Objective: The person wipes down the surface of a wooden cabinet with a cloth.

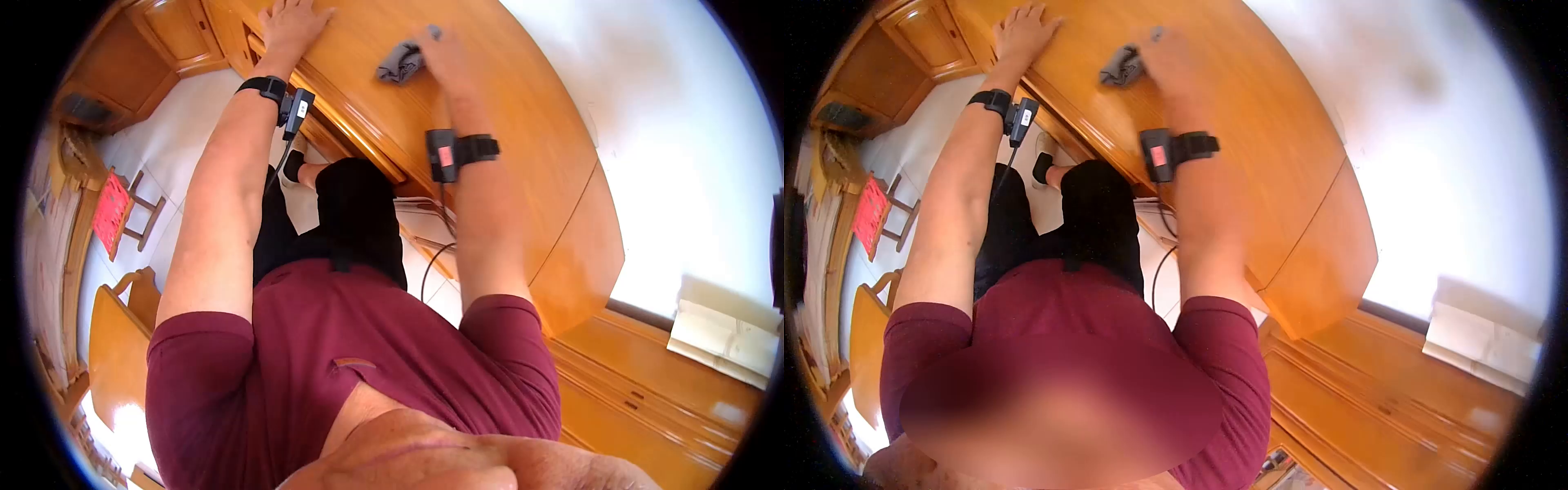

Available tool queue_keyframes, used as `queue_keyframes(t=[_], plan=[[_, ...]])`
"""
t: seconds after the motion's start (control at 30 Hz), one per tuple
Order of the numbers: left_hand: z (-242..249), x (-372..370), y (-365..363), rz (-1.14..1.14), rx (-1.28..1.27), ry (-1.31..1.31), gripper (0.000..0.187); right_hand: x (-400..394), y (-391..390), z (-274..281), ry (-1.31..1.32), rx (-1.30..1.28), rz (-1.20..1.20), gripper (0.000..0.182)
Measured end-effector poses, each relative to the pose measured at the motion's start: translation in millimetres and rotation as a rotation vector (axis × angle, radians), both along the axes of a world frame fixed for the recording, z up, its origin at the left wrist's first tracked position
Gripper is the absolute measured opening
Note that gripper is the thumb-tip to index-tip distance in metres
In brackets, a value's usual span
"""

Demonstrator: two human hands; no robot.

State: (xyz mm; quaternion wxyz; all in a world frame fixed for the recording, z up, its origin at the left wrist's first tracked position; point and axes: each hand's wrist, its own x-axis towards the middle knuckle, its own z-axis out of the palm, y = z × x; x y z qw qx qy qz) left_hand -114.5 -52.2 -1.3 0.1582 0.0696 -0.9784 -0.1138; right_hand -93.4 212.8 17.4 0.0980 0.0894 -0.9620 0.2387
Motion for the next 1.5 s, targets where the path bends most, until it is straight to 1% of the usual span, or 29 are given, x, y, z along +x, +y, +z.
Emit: queue_keyframes(t=[0.03, 0.1, 0.13, 0.2, 0.27, 0.33, 0.37, 0.43, 0.47, 0.5, 0.53, 0.6, 0.63, 0.7, 0.77, 0.8, 0.87, 0.93, 1.03, 1.07, 1.13, 1.2, 1.27, 1.3, 1.33, 1.37, 1.4, 1.47, 1.5], plan=[[2, 0, 2, 0.007, 0.006, -0.021, 0.057, -1, -10, -14, 0.023, 0.134, 0.041, 0.066], [-10, -7, -1, -0.017, 0.005, 0.020, 0.055, -1, -42, -59, 0.422, 0.323, -0.032, 0.060], [-18, -11, -2, -0.023, 0.001, 0.063, 0.054, 8, -60, -67, 0.623, 0.167, -0.195, 0.053], [-2, -11, -4, -0.036, -0.123, -0.167, 0.064, 16, -68, -47, 0.455, -0.007, -0.107, 0.043], [-29, -37, -18, -0.124, -0.202, -0.185, 0.064, 48, -60, 4, 0.301, 0.684, 0.255, 0.026], [-18, -24, -15, -0.086, -0.163, -0.186, 0.067, 34, -62, -13, 0.454, 0.223, 0.078, 0.023], [-28, -27, -15, -0.052, -0.186, -0.119, 0.067, 31, -61, -24, 0.448, 0.248, 0.035, 0.023], [-42, -33, -20, -0.027, -0.198, -0.044, 0.068, 29, -60, -48, 0.244, 0.261, -0.055, 0.031], [-45, -33, -24, -0.029, -0.195, -0.021, 0.067, 39, -50, -55, 0.247, 0.273, -0.070, 0.031], [-48, -36, -24, -0.029, -0.192, -0.002, 0.067, 52, -28, -61, 0.320, 0.179, -0.092, 0.026], [-46, -34, -22, -0.040, -0.180, 0.001, 0.067, 70, -5, -60, 0.395, 0.086, -0.111, 0.022], [-43, -31, -18, -0.022, -0.192, -0.029, 0.066, 128, 47, -37, 0.253, 0.111, -0.135, 0.040], [-41, -30, -17, -0.027, -0.186, -0.031, 0.066, 152, 77, -42, 0.296, 0.024, -0.162, 0.040], [-40, -30, -17, -0.038, -0.195, -0.087, 0.065, 211, 128, -33, 0.135, 0.136, -0.367, 0.044], [-41, -32, -19, -0.052, -0.189, -0.093, 0.065, 261, 187, -46, 0.213, 0.214, -0.413, 0.045], [-38, -32, -15, -0.053, -0.180, -0.098, 0.065, 283, 206, -33, 0.163, 0.149, -0.525, 0.044], [-41, -32, -13, -0.054, -0.161, -0.069, 0.066, 317, 206, -33, 0.108, 0.084, -0.650, 0.043], [-46, -36, -11, -0.058, -0.141, -0.036, 0.067, 338, 197, -44, 0.456, 0.006, -0.992, 0.048], [-45, -38, -6, -0.048, -0.105, -0.043, 0.069, 333, 198, -58, 0.342, 0.145, -1.059, 0.055], [-41, -36, -4, -0.031, -0.113, -0.067, 0.070, 327, 187, -57, 0.343, 0.150, -1.051, 0.054], [-37, -36, -4, -0.039, -0.126, -0.086, 0.071, 303, 157, -49, 0.400, 0.020, -0.848, 0.047], [-41, -43, -5, -0.038, -0.172, -0.145, 0.071, 276, 101, -31, 0.383, -0.147, -0.758, 0.037], [-45, -42, -2, -0.040, -0.147, -0.108, 0.072, 233, 68, -41, 0.443, -0.193, -0.641, 0.027], [-64, -59, -7, -0.048, -0.163, -0.068, 0.072, 220, 36, -32, 0.428, -0.317, -0.605, 0.025], [-81, -72, -9, -0.051, -0.179, -0.030, 0.072, 196, 16, -46, 0.544, -0.374, -0.449, 0.026], [-78, -68, -6, -0.047, -0.188, -0.044, 0.072, 180, -6, -48, 0.368, -0.312, -0.414, 0.026], [-74, -63, -3, -0.040, -0.202, -0.058, 0.072, 166, -27, -62, 0.555, -0.227, -0.308, 0.026], [-100, -85, -11, -0.067, -0.219, -0.026, 0.072, 163, -55, -57, 0.402, -0.104, -0.345, 0.029], [-104, -93, -14, -0.068, -0.228, -0.002, 0.072, 164, -49, -55, 0.412, -0.104, -0.351, 0.029]])
